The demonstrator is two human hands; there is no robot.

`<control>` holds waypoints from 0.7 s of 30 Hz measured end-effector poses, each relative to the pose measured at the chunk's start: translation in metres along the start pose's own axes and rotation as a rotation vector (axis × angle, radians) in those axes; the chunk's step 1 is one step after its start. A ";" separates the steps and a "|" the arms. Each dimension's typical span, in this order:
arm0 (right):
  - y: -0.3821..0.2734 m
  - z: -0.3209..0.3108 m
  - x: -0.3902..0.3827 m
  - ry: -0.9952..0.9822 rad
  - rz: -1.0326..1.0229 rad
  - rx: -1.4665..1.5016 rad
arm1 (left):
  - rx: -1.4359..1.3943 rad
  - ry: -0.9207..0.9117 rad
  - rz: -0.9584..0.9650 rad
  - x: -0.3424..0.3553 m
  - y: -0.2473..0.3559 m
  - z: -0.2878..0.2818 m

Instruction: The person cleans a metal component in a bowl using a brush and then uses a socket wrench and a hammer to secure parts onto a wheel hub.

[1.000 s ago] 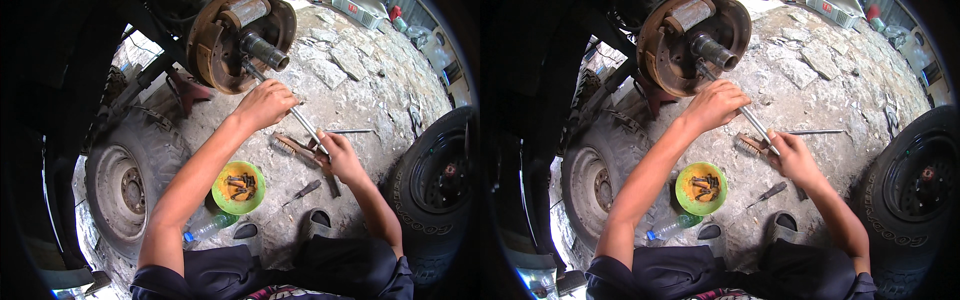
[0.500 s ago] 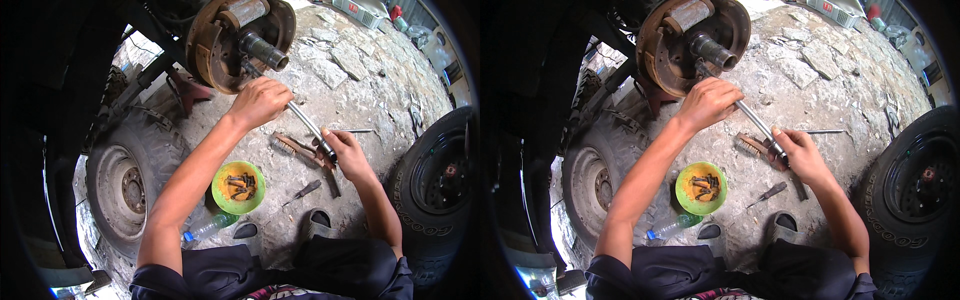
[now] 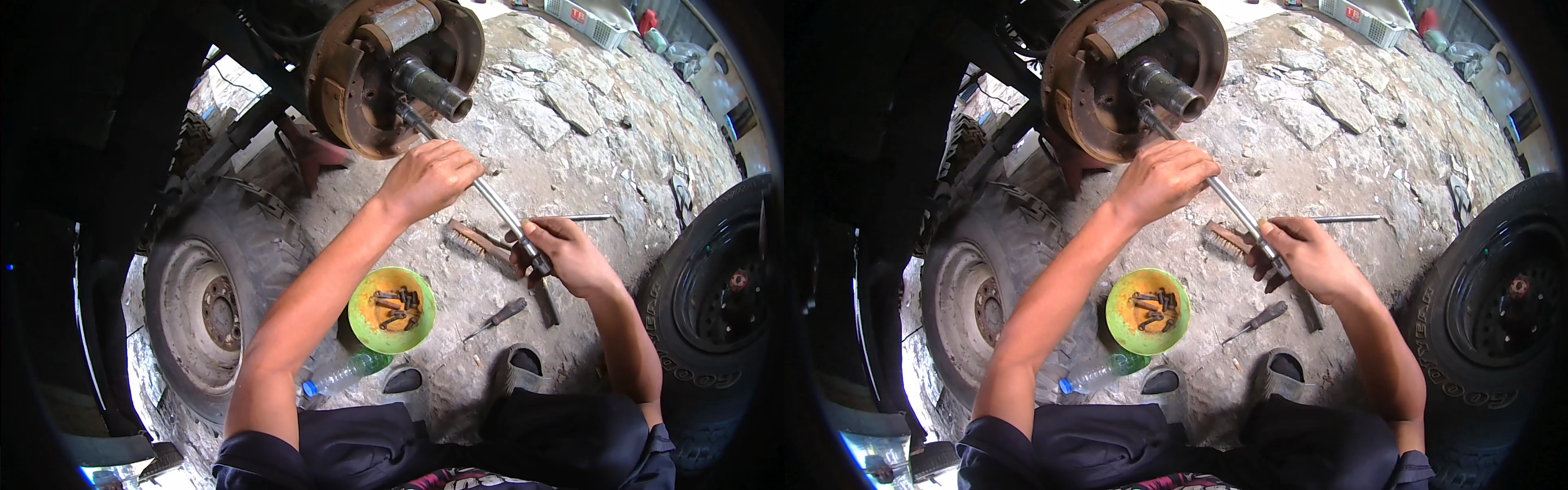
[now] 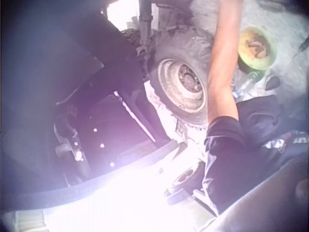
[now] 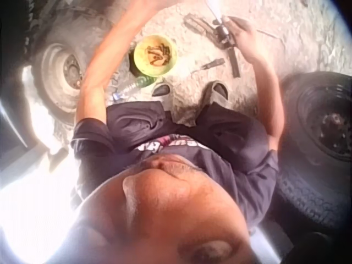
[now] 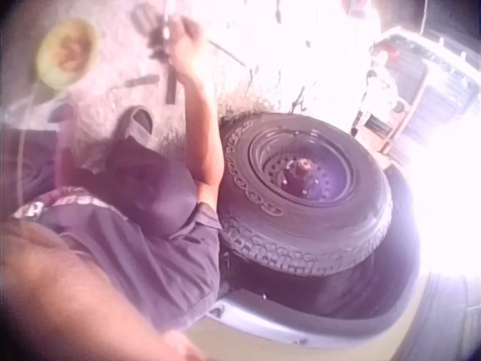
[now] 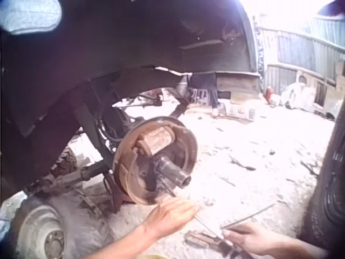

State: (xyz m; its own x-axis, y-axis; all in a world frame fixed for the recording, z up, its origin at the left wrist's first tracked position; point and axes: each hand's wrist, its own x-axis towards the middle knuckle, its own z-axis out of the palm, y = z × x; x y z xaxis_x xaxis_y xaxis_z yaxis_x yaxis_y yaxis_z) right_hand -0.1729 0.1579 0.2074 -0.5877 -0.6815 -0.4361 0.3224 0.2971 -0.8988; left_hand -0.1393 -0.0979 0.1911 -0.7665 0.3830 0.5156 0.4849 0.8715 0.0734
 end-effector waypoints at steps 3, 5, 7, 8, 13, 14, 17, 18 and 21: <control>0.001 0.000 -0.001 0.071 -0.133 -0.186 | 0.013 -0.026 -0.028 0.009 0.008 -0.001; 0.004 0.005 0.000 0.221 -0.230 -0.288 | -0.039 -0.072 0.007 0.012 0.007 -0.003; 0.000 0.006 0.001 0.266 -0.230 -0.314 | -0.022 -0.152 0.001 0.013 0.006 -0.005; -0.003 0.005 0.001 0.231 -0.179 -0.288 | -0.029 -0.211 -0.023 0.016 0.008 -0.008; -0.015 0.001 0.003 0.044 0.047 -0.034 | -0.024 -0.399 -0.210 0.022 0.012 -0.021; -0.014 0.003 0.003 0.069 -0.023 -0.105 | -0.013 -0.319 -0.180 0.020 0.013 -0.019; -0.018 0.011 0.000 0.065 -0.008 -0.093 | 0.009 -0.127 -0.074 0.014 0.012 -0.009; -0.017 0.015 0.001 0.115 -0.025 -0.078 | 0.009 -0.093 -0.028 0.014 0.010 -0.008; -0.015 0.006 0.009 0.098 -0.022 -0.261 | 0.056 -0.116 0.028 0.013 0.009 0.000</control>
State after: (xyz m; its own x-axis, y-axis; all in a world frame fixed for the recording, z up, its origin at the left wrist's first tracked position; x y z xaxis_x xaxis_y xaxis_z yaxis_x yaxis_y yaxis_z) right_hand -0.1790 0.1429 0.2172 -0.6652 -0.6258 -0.4073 0.1141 0.4539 -0.8837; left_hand -0.1443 -0.0852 0.1986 -0.7979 0.4374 0.4148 0.4852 0.8744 0.0112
